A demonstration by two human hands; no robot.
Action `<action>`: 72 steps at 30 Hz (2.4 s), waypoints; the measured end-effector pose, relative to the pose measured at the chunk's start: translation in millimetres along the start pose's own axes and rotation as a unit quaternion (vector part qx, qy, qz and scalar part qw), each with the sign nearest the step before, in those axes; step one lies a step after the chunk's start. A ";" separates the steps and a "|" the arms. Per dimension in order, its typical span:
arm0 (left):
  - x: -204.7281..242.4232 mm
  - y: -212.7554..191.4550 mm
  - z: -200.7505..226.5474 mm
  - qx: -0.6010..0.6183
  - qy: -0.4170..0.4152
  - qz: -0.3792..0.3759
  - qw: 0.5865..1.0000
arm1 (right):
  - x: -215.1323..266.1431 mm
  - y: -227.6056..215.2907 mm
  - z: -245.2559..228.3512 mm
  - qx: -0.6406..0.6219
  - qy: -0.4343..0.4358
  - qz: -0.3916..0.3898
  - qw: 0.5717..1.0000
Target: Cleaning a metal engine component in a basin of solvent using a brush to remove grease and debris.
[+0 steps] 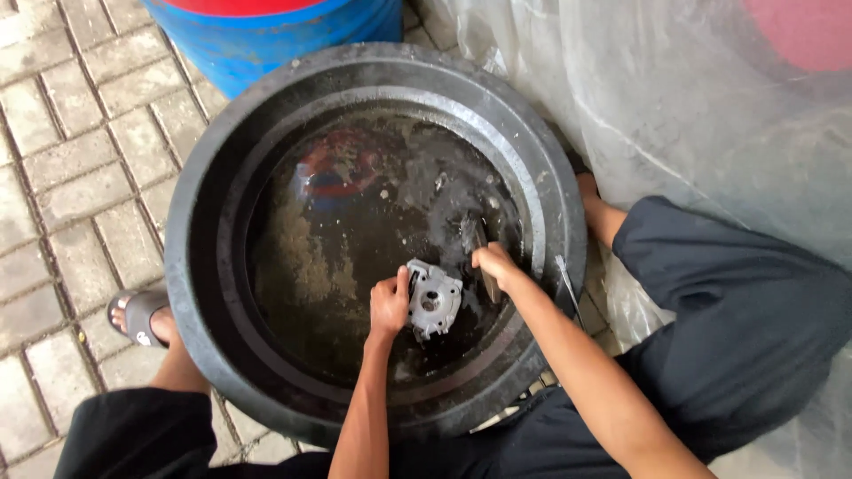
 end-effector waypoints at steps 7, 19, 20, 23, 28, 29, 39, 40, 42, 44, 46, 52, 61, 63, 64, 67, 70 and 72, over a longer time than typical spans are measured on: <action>-17.0 4.5 -29.5 -0.032 -0.044 -0.007 0.999 | 135.7 16.4 -127.2 -0.098 0.034 -0.170 0.980; -14.7 9.0 -32.1 -0.103 -0.055 -0.031 0.993 | -10.7 6.1 -7.1 -0.153 -0.043 -0.110 0.981; -16.1 10.1 -30.9 -0.107 -0.052 -0.033 0.992 | -20.3 2.0 2.6 -0.093 -0.041 -0.093 0.990; -9.7 8.7 -29.9 -0.114 -0.050 -0.039 0.991 | 9.9 13.8 -12.1 -0.115 -0.001 -0.123 0.986; 0.6 -5.1 5.5 -0.131 -0.056 -0.045 0.989 | 130.4 27.6 -110.6 -0.240 0.029 -0.318 0.917; 1.7 -7.2 11.4 -0.155 -0.059 -0.048 0.985 | 143.0 27.6 -122.0 -0.217 0.004 -0.317 0.923; 12.1 -3.2 20.4 -0.238 -0.081 -0.035 0.967 | -79.9 4.6 42.0 -0.049 -0.056 -0.017 0.997; 9.7 -3.0 19.7 -0.238 -0.079 -0.034 0.967 | -79.1 4.5 37.9 -0.050 -0.058 -0.017 0.997; 8.9 -0.9 14.4 -0.236 -0.079 -0.035 0.968 | -74.2 14.2 41.9 -0.190 -0.014 -0.069 0.979; 3.7 0.4 14.5 -0.236 -0.076 -0.035 0.968 | 33.9 13.3 -26.8 -0.230 0.043 -0.198 0.952; 9.8 0.9 11.0 -0.236 -0.078 -0.040 0.968 | 113.2 24.1 -84.6 -0.265 0.106 -0.322 0.903; 19.3 -1.0 32.4 -0.189 -0.053 -0.065 0.978 | 116.2 32.5 -115.7 -0.217 -0.027 -0.306 0.927; 27.5 7.4 56.5 -0.264 0.079 -0.060 0.959 | -25.3 -10.1 5.6 0.056 -0.081 -0.016 0.995; 16.0 10.6 38.8 -0.275 0.090 -0.020 0.957 | -35.2 12.4 15.4 0.097 -0.065 -0.078 0.990; 19.5 9.5 35.8 -0.276 0.087 -0.023 0.957 | -0.3 13.7 -0.3 0.097 -0.061 -0.079 0.990; 21.3 10.3 38.3 -0.310 0.080 -0.025 0.947 | 59.3 26.0 -24.5 -0.203 0.068 -0.169 0.962; 19.6 7.9 44.1 -0.319 0.107 0.001 0.942 | 39.3 36.8 -10.6 -0.164 0.065 -0.219 0.960; 4.3 12.5 25.9 -0.280 0.092 -0.015 0.955 | 19.9 28.6 -6.7 -0.084 -0.014 -0.162 0.983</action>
Point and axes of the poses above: each hand's wrist, its own x-axis away from the middle knuckle, its own y-axis out of the palm, z = x × y, the point moved 9 cm from there along -x, towards the middle knuckle, and after that the axes turned 2 degrees about z, right-handed, at the moved point
